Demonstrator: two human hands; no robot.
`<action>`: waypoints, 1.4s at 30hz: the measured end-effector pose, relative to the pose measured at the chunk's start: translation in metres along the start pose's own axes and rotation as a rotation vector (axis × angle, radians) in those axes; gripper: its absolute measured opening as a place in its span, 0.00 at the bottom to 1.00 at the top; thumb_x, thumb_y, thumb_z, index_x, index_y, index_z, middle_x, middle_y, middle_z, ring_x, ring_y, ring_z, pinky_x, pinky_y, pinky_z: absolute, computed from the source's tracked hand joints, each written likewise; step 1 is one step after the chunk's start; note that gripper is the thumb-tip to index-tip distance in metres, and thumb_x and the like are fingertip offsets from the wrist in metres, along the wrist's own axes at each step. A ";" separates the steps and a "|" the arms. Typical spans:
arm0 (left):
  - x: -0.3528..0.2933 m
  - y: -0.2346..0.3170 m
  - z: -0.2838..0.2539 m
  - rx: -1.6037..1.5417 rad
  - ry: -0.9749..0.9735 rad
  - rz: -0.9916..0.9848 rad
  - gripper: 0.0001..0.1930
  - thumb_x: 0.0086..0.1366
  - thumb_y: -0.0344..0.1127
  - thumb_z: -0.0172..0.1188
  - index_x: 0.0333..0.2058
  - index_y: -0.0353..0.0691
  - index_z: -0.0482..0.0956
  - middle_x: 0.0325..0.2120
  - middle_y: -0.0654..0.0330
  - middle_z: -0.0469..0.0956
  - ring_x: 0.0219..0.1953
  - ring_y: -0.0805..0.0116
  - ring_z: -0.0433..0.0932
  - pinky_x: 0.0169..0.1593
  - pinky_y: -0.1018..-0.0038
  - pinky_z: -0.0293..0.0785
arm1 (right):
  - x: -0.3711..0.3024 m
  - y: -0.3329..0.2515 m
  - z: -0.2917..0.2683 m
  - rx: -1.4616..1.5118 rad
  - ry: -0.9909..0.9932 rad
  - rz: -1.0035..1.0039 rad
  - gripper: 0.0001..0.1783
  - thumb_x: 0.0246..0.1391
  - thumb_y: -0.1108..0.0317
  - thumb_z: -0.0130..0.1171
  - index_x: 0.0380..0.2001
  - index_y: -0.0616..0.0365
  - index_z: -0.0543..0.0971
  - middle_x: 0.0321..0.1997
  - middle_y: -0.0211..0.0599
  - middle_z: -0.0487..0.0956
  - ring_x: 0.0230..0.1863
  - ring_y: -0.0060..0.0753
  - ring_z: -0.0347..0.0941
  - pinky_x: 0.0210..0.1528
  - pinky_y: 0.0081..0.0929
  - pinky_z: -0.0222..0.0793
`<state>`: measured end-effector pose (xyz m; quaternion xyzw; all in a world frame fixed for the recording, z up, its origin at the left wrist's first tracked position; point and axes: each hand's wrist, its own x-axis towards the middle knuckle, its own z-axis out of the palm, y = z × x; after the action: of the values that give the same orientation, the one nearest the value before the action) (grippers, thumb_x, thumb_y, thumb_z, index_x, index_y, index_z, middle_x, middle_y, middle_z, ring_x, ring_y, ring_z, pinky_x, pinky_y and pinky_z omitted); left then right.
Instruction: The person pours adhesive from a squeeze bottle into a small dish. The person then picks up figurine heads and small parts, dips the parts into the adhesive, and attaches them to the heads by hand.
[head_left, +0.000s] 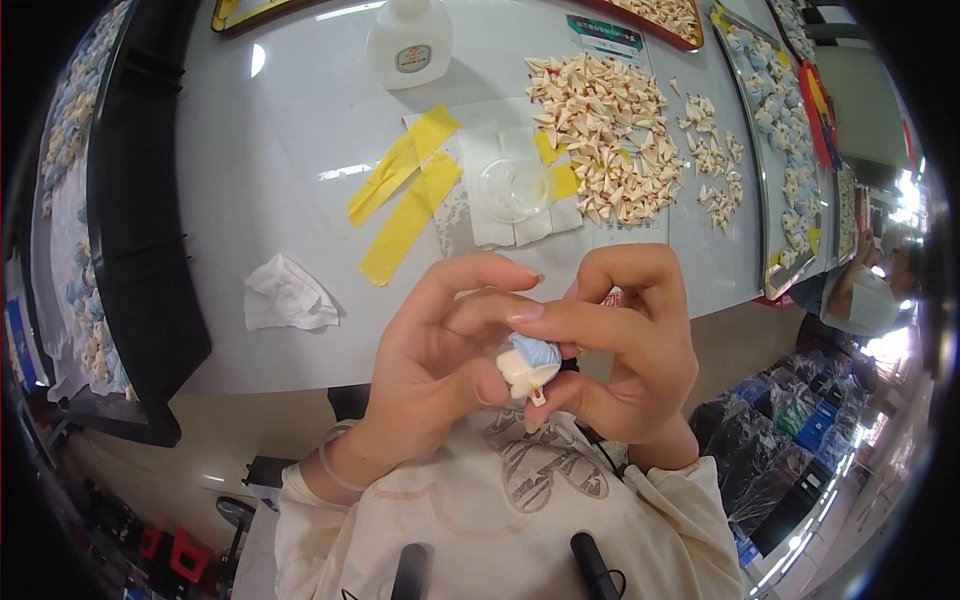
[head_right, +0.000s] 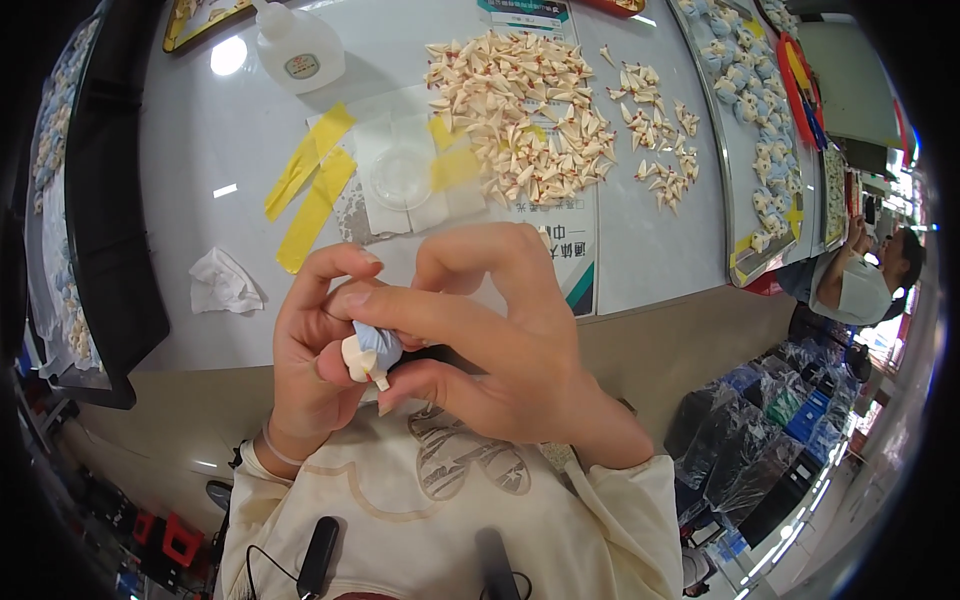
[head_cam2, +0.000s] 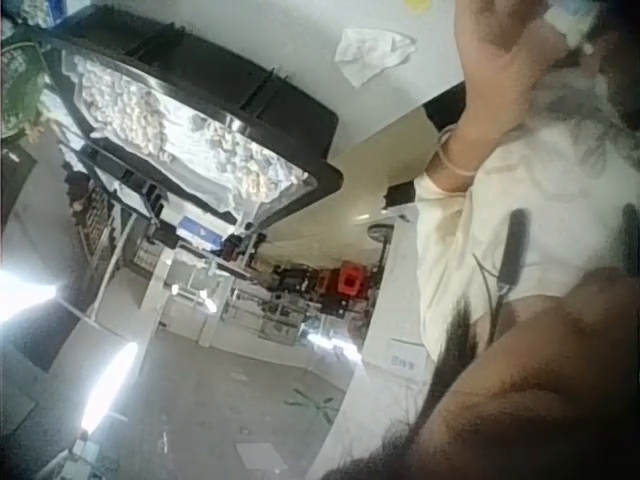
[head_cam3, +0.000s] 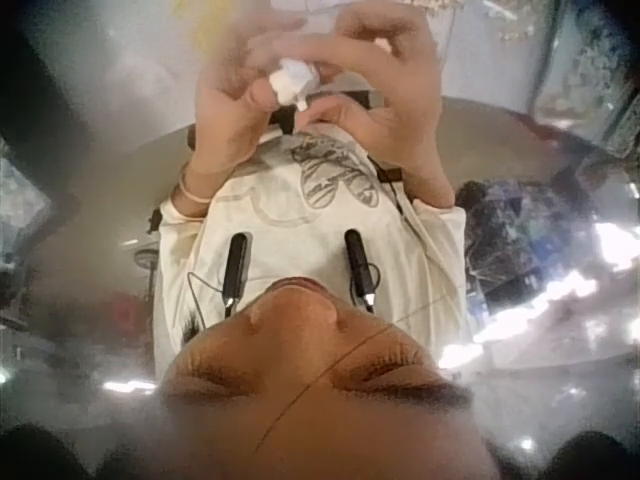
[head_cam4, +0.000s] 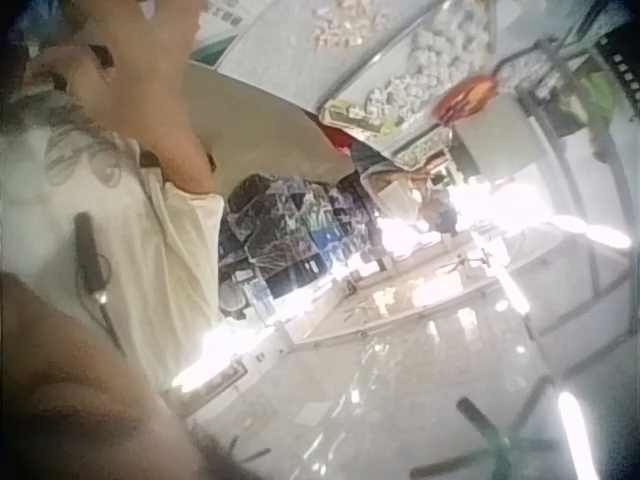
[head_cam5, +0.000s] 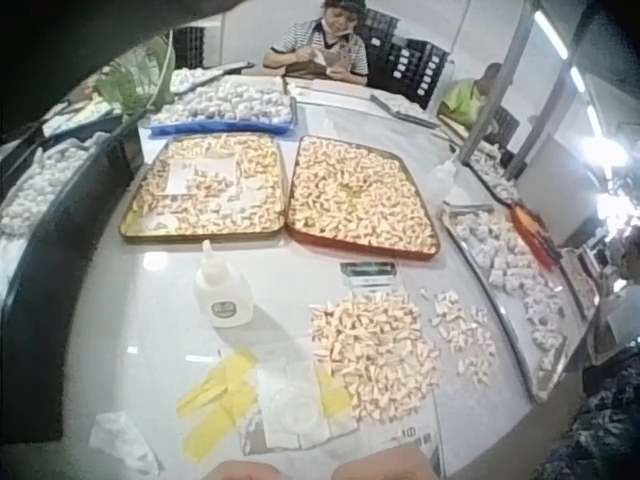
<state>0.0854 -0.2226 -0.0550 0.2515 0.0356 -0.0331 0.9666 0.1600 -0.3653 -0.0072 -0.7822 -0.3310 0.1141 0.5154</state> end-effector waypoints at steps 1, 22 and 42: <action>0.000 0.000 -0.002 -0.031 -0.014 -0.044 0.29 0.56 0.36 0.61 0.52 0.34 0.57 0.43 0.55 0.71 0.47 0.66 0.71 0.51 0.71 0.65 | 0.000 -0.001 -0.001 0.001 0.002 -0.001 0.25 0.30 0.62 0.67 0.39 0.54 0.79 0.34 0.31 0.66 0.32 0.28 0.63 0.32 0.21 0.62; -0.007 0.012 -0.001 0.465 -0.079 0.075 0.24 0.59 0.27 0.52 0.53 0.28 0.58 0.52 0.50 0.63 0.53 0.63 0.65 0.56 0.69 0.60 | 0.000 0.000 0.000 -0.268 0.052 -0.147 0.24 0.24 0.62 0.66 0.33 0.57 0.79 0.31 0.33 0.70 0.31 0.32 0.64 0.32 0.26 0.58; -0.010 0.026 0.010 1.394 0.142 0.567 0.13 0.44 0.21 0.64 0.32 0.35 0.75 0.26 0.57 0.72 0.24 0.69 0.68 0.25 0.79 0.64 | 0.005 0.017 0.013 -0.527 0.252 -0.503 0.14 0.32 0.73 0.62 0.28 0.66 0.76 0.26 0.41 0.76 0.24 0.35 0.73 0.25 0.25 0.64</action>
<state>0.0778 -0.2048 -0.0330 0.8057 0.0025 0.2184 0.5506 0.1645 -0.3570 -0.0270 -0.7901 -0.4644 -0.2019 0.3454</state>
